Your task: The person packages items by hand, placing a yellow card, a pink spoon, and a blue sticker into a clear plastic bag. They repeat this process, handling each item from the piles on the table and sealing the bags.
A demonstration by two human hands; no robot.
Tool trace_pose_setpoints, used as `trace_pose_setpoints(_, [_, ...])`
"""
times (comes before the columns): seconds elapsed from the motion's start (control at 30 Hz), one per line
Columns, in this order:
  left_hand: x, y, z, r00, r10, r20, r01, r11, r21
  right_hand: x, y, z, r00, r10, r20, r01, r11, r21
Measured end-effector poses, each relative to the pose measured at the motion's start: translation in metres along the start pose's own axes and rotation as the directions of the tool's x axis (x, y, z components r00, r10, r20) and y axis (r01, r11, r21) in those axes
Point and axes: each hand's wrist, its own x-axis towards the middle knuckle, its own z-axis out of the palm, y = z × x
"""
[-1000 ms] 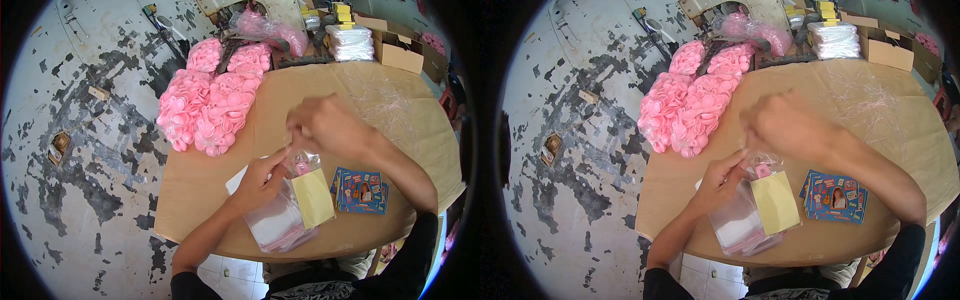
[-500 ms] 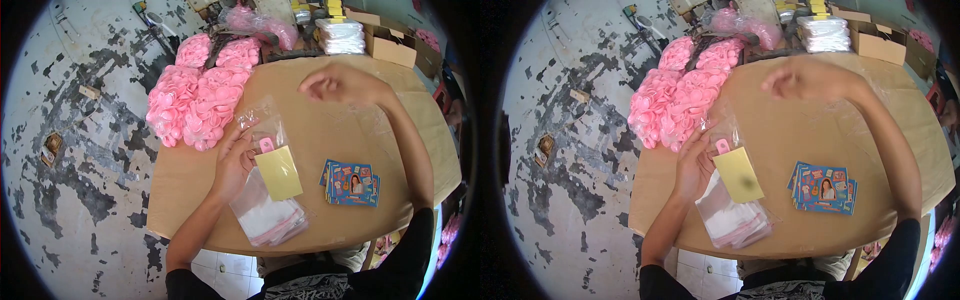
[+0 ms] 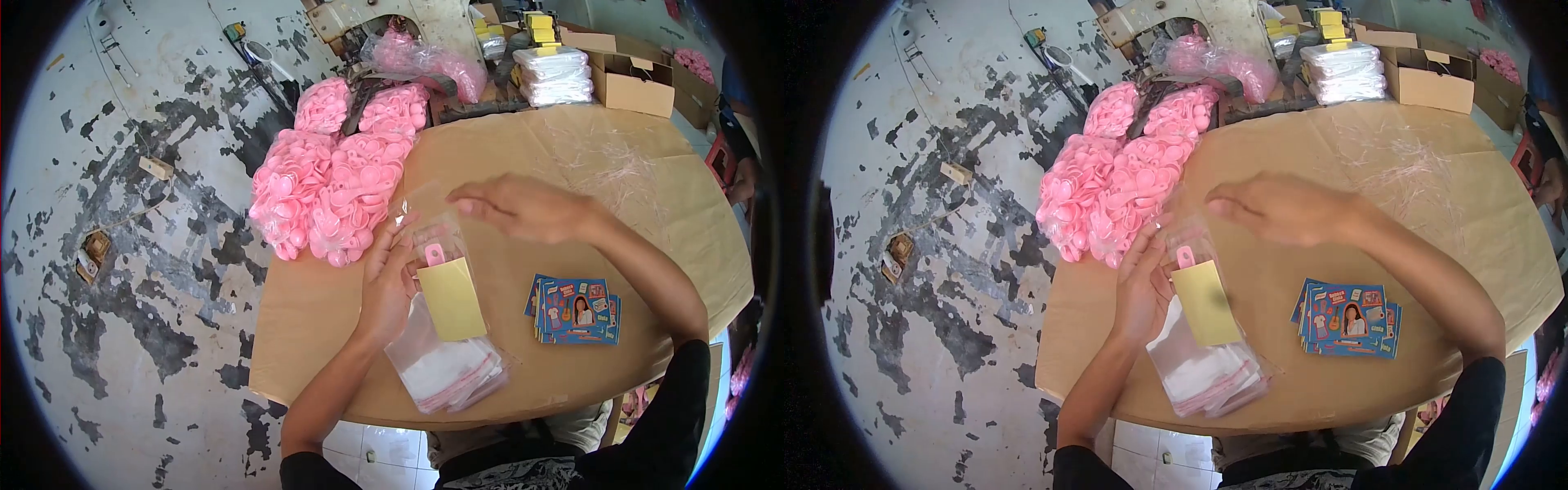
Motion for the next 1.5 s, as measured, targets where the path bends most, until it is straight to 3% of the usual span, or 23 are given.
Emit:
trace_pose_setpoints(0.07, [0.000,-0.002,-0.001,0.999,0.029,-0.014,-0.029,0.998,0.048,0.003,-0.025,0.003,0.990,0.092,0.109,-0.116,0.965,0.236])
trace_pose_setpoints(0.17, [-0.001,-0.003,-0.004,0.997,0.073,0.006,-0.073,0.995,0.068,0.006,-0.061,-0.002,0.945,0.263,0.192,-0.303,0.927,0.221])
trace_pose_setpoints(0.27, [-0.001,-0.003,-0.006,0.996,0.086,-0.026,-0.084,0.993,0.077,0.005,-0.038,0.014,0.977,0.202,0.074,-0.213,0.866,0.452])
trace_pose_setpoints(0.37, [-0.001,0.005,0.006,0.997,0.063,-0.033,-0.063,0.998,0.004,0.007,-0.033,0.018,0.976,0.217,0.011,-0.191,0.832,0.521])
trace_pose_setpoints(0.47, [0.000,0.005,0.003,1.000,-0.004,0.010,0.003,0.997,0.071,0.009,-0.039,0.013,0.960,0.274,-0.053,-0.210,0.835,0.509])
trace_pose_setpoints(0.57, [0.002,0.001,-0.009,0.997,-0.048,0.060,0.042,0.995,0.092,0.008,-0.042,0.011,0.974,0.225,-0.006,-0.188,0.829,0.527])
trace_pose_setpoints(0.77, [0.000,0.003,0.000,0.999,0.032,0.013,-0.033,0.995,0.089,0.007,-0.030,0.015,0.988,0.137,0.071,-0.153,0.806,0.572])
trace_pose_setpoints(0.87, [0.001,0.006,-0.005,0.999,0.006,0.032,-0.008,0.999,0.054,0.008,-0.036,0.008,0.982,0.182,0.055,-0.183,0.825,0.535])
trace_pose_setpoints(1.07, [0.007,0.003,-0.022,0.992,-0.012,0.125,-0.019,0.971,0.240,0.007,-0.039,0.009,0.979,0.198,0.039,-0.190,0.844,0.502])
trace_pose_setpoints(1.17, [0.008,0.004,-0.023,0.988,0.013,0.157,-0.044,0.980,0.196,0.007,-0.038,0.009,0.971,0.238,0.019,-0.215,0.838,0.501])
trace_pose_setpoints(1.27, [0.008,0.006,-0.024,0.984,0.034,0.177,-0.074,0.971,0.228,0.007,-0.033,0.012,0.983,0.175,-0.048,-0.130,0.867,0.482])
trace_pose_setpoints(1.5, [0.008,0.009,-0.025,0.975,-0.003,0.223,-0.036,0.984,0.173,0.008,-0.027,0.004,0.998,-0.056,-0.036,0.067,0.880,0.471])
